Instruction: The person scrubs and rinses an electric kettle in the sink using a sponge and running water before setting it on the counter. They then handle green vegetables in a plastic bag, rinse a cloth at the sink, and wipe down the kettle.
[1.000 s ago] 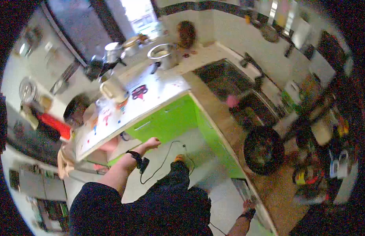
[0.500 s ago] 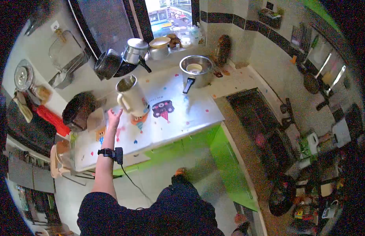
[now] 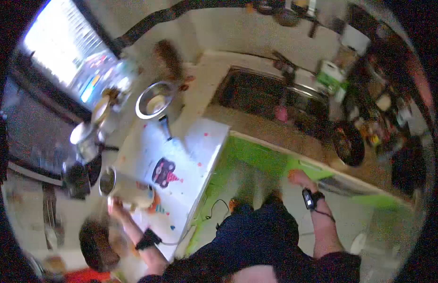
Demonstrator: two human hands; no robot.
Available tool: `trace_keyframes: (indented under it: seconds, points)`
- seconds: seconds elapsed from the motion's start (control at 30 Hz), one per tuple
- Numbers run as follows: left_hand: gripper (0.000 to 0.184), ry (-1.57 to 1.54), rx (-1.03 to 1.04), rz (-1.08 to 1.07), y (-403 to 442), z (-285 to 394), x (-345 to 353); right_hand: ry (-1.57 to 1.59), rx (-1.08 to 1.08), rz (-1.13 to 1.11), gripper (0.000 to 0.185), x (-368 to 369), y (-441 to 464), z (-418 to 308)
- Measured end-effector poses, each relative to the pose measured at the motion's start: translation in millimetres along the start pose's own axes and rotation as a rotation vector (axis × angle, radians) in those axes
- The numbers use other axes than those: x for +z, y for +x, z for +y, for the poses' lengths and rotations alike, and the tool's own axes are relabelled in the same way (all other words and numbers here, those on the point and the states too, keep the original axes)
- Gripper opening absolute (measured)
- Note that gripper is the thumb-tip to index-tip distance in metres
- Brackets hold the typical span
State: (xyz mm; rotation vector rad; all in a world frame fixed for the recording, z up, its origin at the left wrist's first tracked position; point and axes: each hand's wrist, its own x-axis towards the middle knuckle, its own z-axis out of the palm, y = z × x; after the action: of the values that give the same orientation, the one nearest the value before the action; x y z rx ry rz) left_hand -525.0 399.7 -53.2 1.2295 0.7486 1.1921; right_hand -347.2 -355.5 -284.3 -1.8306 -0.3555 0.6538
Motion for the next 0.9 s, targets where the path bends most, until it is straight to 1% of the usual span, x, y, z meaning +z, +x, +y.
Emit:
trace_keyframes:
  seconds: [0.03, 0.07, 0.1, 0.13, 0.17, 0.2, 0.23, 0.27, 0.3, 0.33, 0.4, 0.43, 0.47, 0.5, 0.57, 0.6, 0.63, 0.67, 0.7, 0.77, 0.8, 0.83, 0.87, 0.9]
  points:
    - [0.012, -0.039, -0.024, -0.003, 8, -10, -9, 0.299, 0.144, 0.195, 0.018, 1, -2, -10]
    - [0.014, 0.04, -0.002, -0.026, 7, -8, -15, 0.603, 0.272, 0.391, 0.026, 5, 2, -27]
    - [0.017, 0.118, 0.021, -0.046, 6, 5, -13, 0.625, 0.288, 0.404, 0.031, 2, 3, -28]
    - [0.018, 0.254, 0.072, -0.11, -13, 43, 4, 0.644, 0.309, 0.412, 0.036, 2, 5, -51]
    - [0.018, 0.386, 0.117, -0.21, -32, 71, 33, 0.582, 0.344, 0.423, 0.037, -1, -5, -69]
    - [0.018, 0.287, 0.075, -0.215, -27, 77, 35, 0.5, 0.362, 0.376, 0.037, -2, 8, -122]
    - [0.019, 0.189, 0.031, -0.212, -22, 80, 38, 0.59, 0.285, 0.36, 0.037, -8, 15, -116]
    - [0.018, 0.211, 0.02, -0.221, -29, 94, 51, 0.676, 0.213, 0.329, 0.037, -17, 23, -113]
    - [0.018, 0.23, 0.018, -0.229, -37, 110, 68, 0.68, 0.221, 0.338, 0.037, -25, 32, -116]
    - [0.017, 0.212, 0.004, -0.372, -52, 128, 89, 0.678, 0.213, 0.355, 0.037, -32, 43, -120]
    - [0.016, 0.197, -0.009, -0.402, -64, 136, 123, 0.684, 0.206, 0.365, 0.037, -51, 72, -126]
    - [0.015, 0.173, -0.022, -0.43, -70, 136, 139, 0.703, 0.189, 0.415, 0.034, -62, 86, -130]
    - [0.021, 0.094, -0.091, -0.463, -73, 134, 153, 0.719, 0.171, 0.466, 0.031, -76, 98, -135]
    - [0.021, 0.097, -0.089, -0.464, -75, 130, 169, 0.723, 0.171, 0.465, 0.031, -93, 113, -128]
    - [0.028, 0.125, -0.082, -0.611, -80, 117, 202, 0.58, -0.049, 0.436, 0.025, -127, 149, -105]
    - [0.033, 0.076, -0.017, -0.56, -95, 109, 226, 0.589, -0.048, 0.426, 0.025, -139, 162, -108]
    - [0.034, 0.049, -0.139, -0.667, -103, 112, 249, 0.281, -0.125, 0.512, 0.024, -146, 178, -110]
    - [0.035, 0.148, -0.087, -0.762, -105, 107, 269, -0.03, -0.207, 0.592, 0.022, -154, 194, -108]
    - [0.035, 0.245, -0.032, -0.856, -106, 101, 290, -0.016, -0.216, 0.589, 0.022, -158, 211, -106]
    - [0.033, 0.23, -0.214, -0.788, -151, 109, 355, 0.207, -0.112, 0.567, 0.025, -158, 255, -68]
    - [0.029, 0.218, -0.236, -0.676, -174, 107, 387, 0.224, -0.112, 0.56, 0.025, -156, 265, -61]
    - [0.029, 0.352, -0.261, -0.828, -183, 109, 411, -0.018, -0.119, 0.607, 0.027, -153, 272, -54]
    - [0.03, 0.418, -0.238, -0.896, -194, 105, 432, -0.264, -0.126, 0.648, 0.028, -150, 275, -49]
    - [0.031, 0.484, -0.216, -0.963, -203, 98, 451, -0.255, -0.123, 0.642, 0.028, -152, 261, -82]
